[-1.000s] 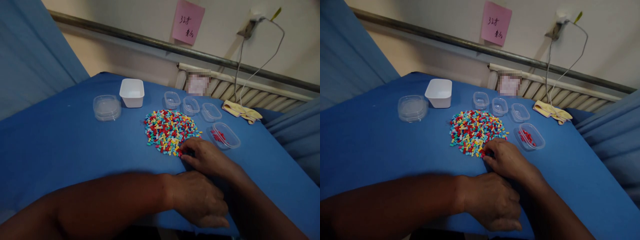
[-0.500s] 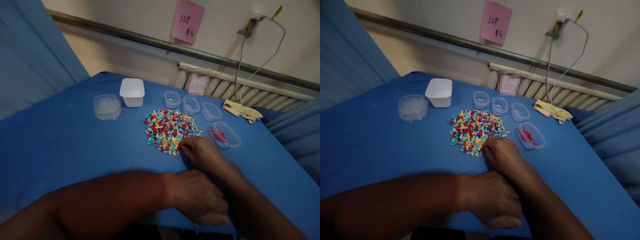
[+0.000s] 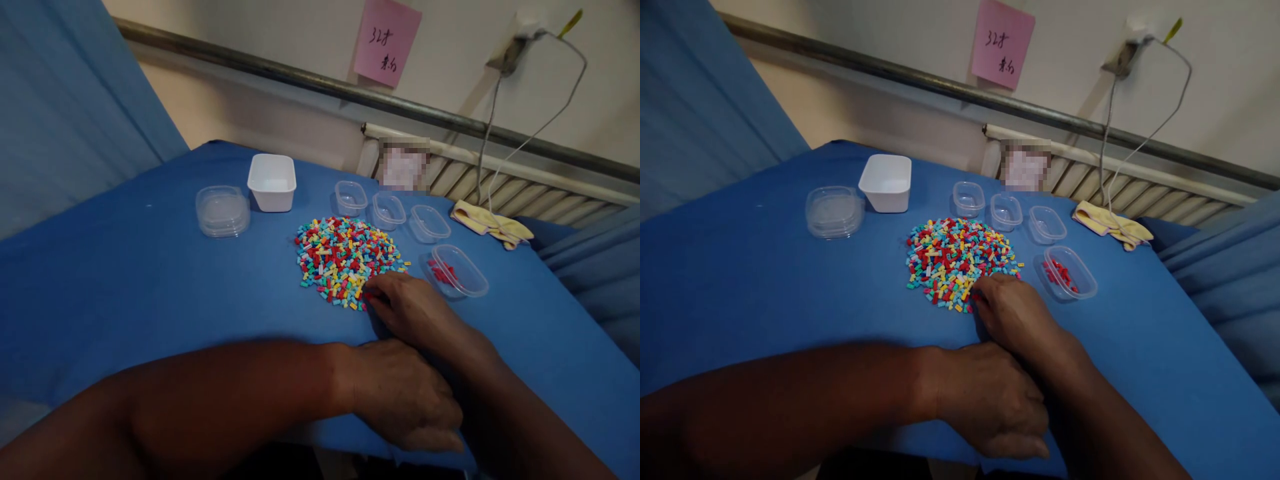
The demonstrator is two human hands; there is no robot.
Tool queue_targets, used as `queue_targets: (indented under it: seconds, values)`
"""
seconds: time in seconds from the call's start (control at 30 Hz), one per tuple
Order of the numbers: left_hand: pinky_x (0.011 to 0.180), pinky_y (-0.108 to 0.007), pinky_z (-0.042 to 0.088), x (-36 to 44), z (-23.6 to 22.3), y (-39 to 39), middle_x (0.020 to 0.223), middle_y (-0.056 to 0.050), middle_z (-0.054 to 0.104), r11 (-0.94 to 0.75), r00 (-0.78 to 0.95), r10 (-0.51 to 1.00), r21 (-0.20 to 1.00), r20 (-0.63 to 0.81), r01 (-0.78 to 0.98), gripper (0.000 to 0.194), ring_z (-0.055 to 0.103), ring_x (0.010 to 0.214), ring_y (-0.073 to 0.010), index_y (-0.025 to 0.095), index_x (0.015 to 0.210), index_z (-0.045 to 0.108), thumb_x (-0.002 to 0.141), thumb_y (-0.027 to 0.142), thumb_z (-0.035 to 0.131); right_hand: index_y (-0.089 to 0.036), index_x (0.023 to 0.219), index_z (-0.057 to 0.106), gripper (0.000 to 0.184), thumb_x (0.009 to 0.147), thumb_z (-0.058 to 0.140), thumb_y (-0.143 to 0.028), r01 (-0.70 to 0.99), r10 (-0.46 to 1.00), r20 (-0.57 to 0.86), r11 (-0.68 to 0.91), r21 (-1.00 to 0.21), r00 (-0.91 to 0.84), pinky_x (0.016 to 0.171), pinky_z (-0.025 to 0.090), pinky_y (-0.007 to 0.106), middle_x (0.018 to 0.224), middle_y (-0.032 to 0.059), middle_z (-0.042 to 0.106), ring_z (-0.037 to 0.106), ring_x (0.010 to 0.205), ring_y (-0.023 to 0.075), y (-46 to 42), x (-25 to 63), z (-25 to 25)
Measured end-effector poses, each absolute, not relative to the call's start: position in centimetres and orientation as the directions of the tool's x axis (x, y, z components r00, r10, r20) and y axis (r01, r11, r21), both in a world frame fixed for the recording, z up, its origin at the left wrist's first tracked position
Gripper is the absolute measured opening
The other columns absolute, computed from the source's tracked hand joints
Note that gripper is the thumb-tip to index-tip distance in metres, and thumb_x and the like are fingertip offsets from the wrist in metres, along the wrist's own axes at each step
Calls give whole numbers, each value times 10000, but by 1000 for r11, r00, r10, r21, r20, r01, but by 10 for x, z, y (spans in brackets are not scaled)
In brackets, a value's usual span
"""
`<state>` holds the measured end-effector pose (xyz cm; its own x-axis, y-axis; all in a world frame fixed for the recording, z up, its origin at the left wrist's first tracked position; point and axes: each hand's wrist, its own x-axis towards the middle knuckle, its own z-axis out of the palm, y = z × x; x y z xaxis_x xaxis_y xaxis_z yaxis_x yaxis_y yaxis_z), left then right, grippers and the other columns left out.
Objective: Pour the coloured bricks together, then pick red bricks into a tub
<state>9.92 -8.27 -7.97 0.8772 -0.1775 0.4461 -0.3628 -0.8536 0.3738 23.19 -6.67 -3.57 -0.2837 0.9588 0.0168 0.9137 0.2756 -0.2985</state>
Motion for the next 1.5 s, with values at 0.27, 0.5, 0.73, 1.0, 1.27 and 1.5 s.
queue_targets:
  seconds: [0.27, 0.5, 0.73, 1.0, 1.27, 1.5]
  values:
    - [547, -362, 462, 99, -82, -82, 821, -2, 766, -854, 867, -183, 362, 463, -374, 341, 677, 689, -167, 207, 788, 746, 1046, 416, 669, -208, 1052, 744, 129, 995, 628, -223, 918, 966, 23, 253, -304, -258, 825, 510, 346, 1025, 85, 774, 714, 959, 247, -64, 229, -36]
    - [486, -355, 375, 97, -81, -83, 835, -4, 749, -858, 879, -148, 384, 453, -342, 378, 681, 718, -168, 232, 767, 719, 1063, 458, 651, -221, 1115, 739, 279, 989, 602, -431, 962, 948, 311, 22, -273, 67, 713, 495, 365, 988, 94, 781, 718, 831, 252, -77, 298, -13]
    - [499, -362, 361, 95, -80, -83, 805, 3, 717, -867, 881, -143, 372, 451, -332, 352, 645, 703, -167, 227, 765, 698, 1057, 423, 672, -199, 1206, 754, 378, 972, 594, -449, 963, 916, 298, -242, -121, 267, 653, 453, 390, 1011, 121, 813, 729, 785, 289, -80, 357, -21]
    - [487, -364, 366, 98, -82, -83, 802, 1, 729, -860, 879, -143, 381, 456, -338, 386, 610, 650, -165, 229, 755, 711, 1066, 442, 630, -248, 1067, 776, 169, 1043, 620, -306, 880, 957, 159, 287, -378, -244, 844, 548, 363, 1022, 65, 808, 738, 953, 246, -74, 263, -27]
    - [508, -350, 391, 101, -85, -83, 830, -6, 748, -852, 885, -166, 389, 435, -351, 377, 616, 651, -153, 213, 770, 726, 1055, 443, 638, -247, 1092, 809, 212, 1001, 650, -141, 880, 920, 10, 377, -290, -391, 908, 538, 371, 1057, 53, 799, 725, 1027, 251, -69, 241, -36]
    - [525, -352, 430, 100, -85, -84, 835, -9, 747, -863, 881, -172, 364, 440, -350, 355, 642, 677, -165, 210, 802, 741, 1052, 445, 649, -214, 1171, 777, 203, 1047, 624, -165, 800, 859, 141, 510, -316, -492, 903, 530, 350, 1058, 75, 778, 705, 1007, 231, -59, 232, -41]
